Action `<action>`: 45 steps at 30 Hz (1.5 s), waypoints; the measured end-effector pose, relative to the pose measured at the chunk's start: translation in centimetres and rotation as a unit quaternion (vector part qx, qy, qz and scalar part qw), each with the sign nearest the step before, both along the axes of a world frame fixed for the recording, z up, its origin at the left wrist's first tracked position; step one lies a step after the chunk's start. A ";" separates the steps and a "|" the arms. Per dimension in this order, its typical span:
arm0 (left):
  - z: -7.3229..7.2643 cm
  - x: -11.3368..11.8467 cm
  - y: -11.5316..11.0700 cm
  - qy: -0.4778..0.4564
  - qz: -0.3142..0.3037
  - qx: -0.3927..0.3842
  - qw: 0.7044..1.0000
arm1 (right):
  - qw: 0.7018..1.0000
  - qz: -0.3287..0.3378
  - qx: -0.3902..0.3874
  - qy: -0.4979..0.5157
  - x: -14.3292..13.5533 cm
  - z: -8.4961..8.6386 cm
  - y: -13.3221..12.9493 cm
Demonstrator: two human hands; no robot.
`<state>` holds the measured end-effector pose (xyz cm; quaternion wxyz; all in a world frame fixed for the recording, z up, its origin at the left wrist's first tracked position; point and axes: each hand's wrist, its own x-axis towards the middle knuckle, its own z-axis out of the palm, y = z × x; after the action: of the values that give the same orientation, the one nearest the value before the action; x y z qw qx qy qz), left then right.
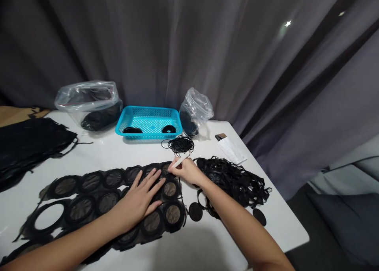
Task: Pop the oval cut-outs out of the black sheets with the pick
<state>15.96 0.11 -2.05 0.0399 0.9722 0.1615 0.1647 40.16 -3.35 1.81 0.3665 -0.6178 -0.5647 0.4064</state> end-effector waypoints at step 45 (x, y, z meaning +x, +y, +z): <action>0.5 -1.8 -3.1 0.021 -0.048 0.003 0.999 | 0.999 -0.007 0.027 -0.021 -2.8 0.7 -6.4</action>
<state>14.18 -2.99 -1.57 0.0414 0.9821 0.1152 0.1429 37.35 -9.77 2.48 0.3737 -0.6198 -0.5788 0.3757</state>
